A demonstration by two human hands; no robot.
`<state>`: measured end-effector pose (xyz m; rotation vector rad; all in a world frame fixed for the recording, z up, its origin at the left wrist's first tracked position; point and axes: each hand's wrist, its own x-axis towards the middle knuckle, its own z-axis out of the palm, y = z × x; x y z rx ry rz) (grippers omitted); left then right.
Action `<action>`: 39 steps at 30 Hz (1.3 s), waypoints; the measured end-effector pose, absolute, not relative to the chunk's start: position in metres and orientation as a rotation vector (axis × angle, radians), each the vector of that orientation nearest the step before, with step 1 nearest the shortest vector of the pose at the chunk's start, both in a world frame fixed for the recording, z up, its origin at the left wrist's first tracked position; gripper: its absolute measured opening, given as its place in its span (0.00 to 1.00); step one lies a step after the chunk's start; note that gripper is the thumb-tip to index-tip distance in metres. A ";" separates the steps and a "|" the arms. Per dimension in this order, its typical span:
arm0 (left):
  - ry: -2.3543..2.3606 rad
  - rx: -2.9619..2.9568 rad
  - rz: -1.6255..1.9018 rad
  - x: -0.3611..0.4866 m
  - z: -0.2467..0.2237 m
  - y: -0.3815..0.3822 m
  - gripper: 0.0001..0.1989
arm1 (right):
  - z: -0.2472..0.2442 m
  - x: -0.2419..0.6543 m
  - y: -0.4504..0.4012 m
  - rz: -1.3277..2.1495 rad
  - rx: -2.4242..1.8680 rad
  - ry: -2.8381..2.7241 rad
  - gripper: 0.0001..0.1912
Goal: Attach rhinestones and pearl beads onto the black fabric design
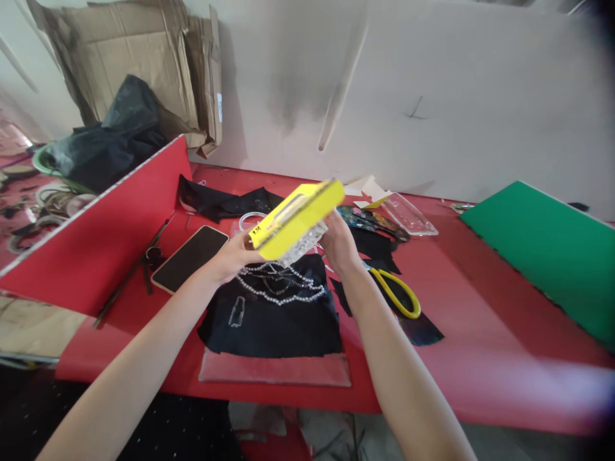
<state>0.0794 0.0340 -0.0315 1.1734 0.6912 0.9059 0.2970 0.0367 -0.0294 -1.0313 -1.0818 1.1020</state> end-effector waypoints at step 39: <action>0.623 1.069 0.863 0.066 -0.042 0.039 0.17 | -0.014 0.294 0.025 1.126 -0.931 -1.187 0.19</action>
